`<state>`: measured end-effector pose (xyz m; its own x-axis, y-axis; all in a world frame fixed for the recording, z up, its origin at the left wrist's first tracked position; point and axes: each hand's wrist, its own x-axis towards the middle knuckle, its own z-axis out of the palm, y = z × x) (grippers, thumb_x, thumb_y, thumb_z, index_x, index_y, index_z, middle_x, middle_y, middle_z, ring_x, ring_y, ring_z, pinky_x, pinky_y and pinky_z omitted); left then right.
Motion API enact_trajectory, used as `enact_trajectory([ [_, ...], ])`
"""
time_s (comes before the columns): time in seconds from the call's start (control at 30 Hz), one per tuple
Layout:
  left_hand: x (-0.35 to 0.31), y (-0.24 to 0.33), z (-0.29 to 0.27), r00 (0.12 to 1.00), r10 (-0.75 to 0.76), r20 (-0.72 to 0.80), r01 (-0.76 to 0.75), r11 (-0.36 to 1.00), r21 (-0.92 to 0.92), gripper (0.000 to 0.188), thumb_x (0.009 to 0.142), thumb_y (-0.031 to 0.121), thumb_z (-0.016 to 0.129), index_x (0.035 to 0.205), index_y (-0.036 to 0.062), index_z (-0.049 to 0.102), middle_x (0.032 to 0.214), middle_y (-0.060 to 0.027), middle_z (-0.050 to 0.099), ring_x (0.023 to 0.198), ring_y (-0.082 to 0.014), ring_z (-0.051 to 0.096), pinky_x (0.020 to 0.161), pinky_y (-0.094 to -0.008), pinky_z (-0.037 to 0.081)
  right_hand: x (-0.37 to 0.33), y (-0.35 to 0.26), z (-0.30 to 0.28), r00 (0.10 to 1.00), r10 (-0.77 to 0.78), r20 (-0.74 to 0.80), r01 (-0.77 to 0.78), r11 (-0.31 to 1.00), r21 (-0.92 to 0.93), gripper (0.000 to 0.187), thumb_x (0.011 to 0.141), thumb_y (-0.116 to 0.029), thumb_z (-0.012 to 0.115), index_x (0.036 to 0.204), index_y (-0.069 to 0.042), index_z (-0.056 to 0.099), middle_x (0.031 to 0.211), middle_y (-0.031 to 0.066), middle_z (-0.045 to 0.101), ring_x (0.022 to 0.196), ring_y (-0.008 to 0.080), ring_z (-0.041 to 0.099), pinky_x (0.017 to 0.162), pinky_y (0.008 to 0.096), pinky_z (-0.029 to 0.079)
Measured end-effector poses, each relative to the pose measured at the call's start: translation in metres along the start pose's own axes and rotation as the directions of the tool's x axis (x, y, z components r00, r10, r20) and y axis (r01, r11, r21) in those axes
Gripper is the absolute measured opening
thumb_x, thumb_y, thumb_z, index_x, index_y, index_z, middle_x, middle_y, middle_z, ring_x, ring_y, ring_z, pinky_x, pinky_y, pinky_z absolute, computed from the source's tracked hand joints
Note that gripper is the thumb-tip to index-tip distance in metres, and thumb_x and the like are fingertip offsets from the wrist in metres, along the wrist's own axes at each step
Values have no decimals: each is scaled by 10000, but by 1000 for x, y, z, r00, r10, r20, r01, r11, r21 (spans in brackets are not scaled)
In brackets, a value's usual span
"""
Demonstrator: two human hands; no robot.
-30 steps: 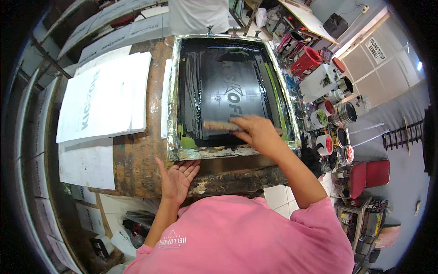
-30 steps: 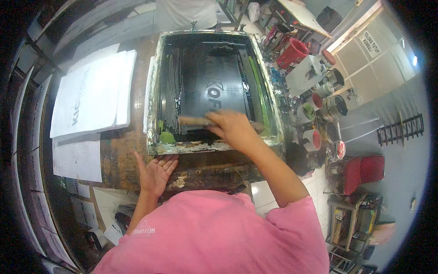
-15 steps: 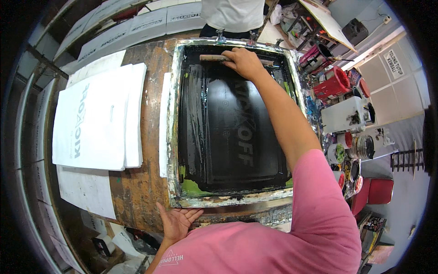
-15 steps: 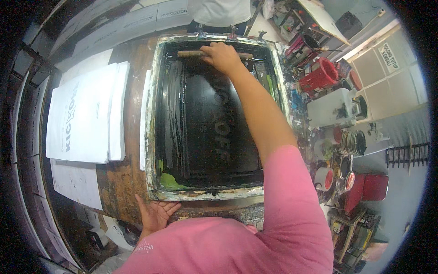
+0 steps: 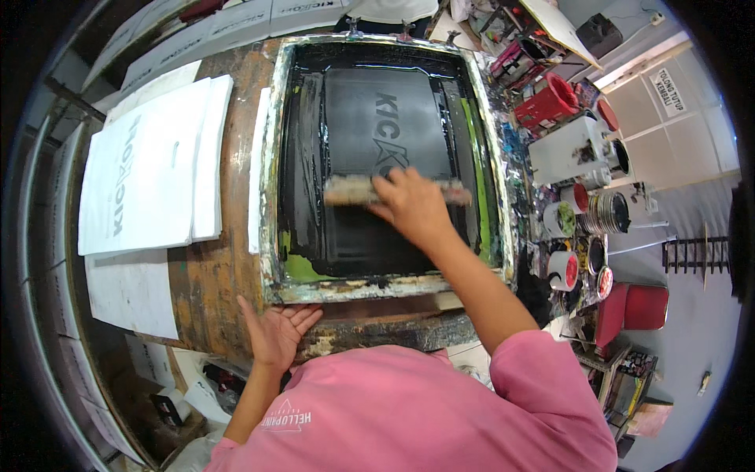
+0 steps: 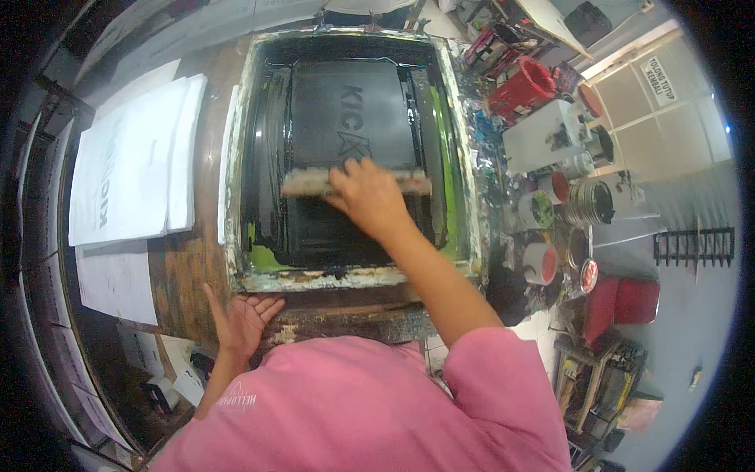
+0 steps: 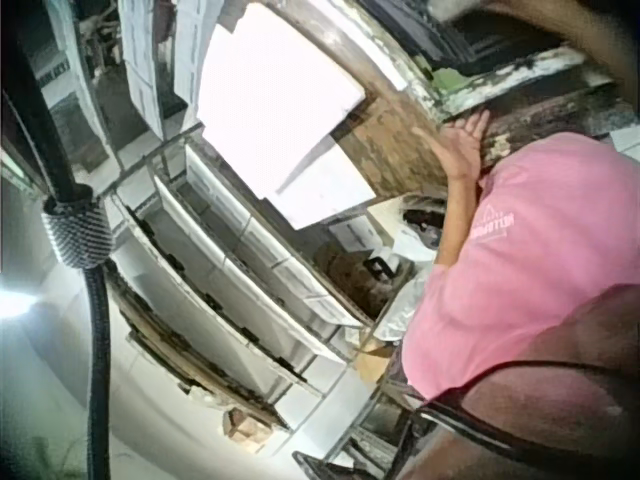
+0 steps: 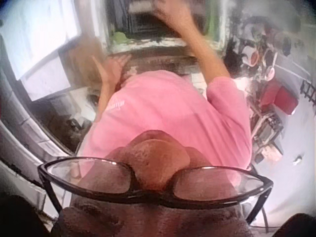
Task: The person performs screen printing on white plastic bags by placing them on a board, lowering a mesh screen, and applying black ink using a squeegee.
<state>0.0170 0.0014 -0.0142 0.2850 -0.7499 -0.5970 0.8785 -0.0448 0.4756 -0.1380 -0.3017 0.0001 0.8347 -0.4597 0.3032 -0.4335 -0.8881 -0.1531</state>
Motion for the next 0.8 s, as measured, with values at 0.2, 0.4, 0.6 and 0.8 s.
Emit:
enact_trajectory([
  [0.2, -1, -8, 2, 997, 81, 9, -81, 996, 24, 1216, 847, 912, 311, 1373, -183, 345, 1296, -342, 545, 1242, -428, 572, 1103, -512, 451, -90, -67, -39, 988, 8, 151, -15, 999, 48, 422, 794, -330, 795, 1097, -91, 624, 911, 80, 569, 842, 282, 624, 652, 427, 549],
  [0.4, -11, -9, 6, 990, 102, 101, -100, 995, -27, 1184, 835, 901, 389, 1363, -158, 392, 1325, -330, 525, 1290, -420, 534, 1115, -497, 443, -78, -65, -67, 995, 12, 100, -11, 1000, -4, 385, 855, -376, 730, 1053, -74, 595, 974, 100, 584, 951, 296, 610, 828, 459, 525],
  [0.6, -45, -1, 45, 898, 244, 365, -30, 863, -504, 1036, 854, 775, 571, 1413, -84, 417, 1418, -281, 500, 1428, -421, 390, 1158, -517, 397, -62, -99, -121, 939, 45, -340, -89, 989, -114, 363, 785, -336, 741, 1027, -94, 620, 935, 88, 557, 942, 280, 565, 1003, 525, 322],
  [0.8, -6, 10, 43, 748, 369, 552, -654, 555, 514, 770, 950, 640, 552, 1488, 98, 445, 1487, -264, 444, 1473, -416, 306, 1204, -573, 242, 16, -72, -197, 878, -100, -467, -17, 970, -241, 352, 819, -431, 682, 880, -87, 636, 805, 90, 609, 800, 285, 614, 816, 487, 393],
])
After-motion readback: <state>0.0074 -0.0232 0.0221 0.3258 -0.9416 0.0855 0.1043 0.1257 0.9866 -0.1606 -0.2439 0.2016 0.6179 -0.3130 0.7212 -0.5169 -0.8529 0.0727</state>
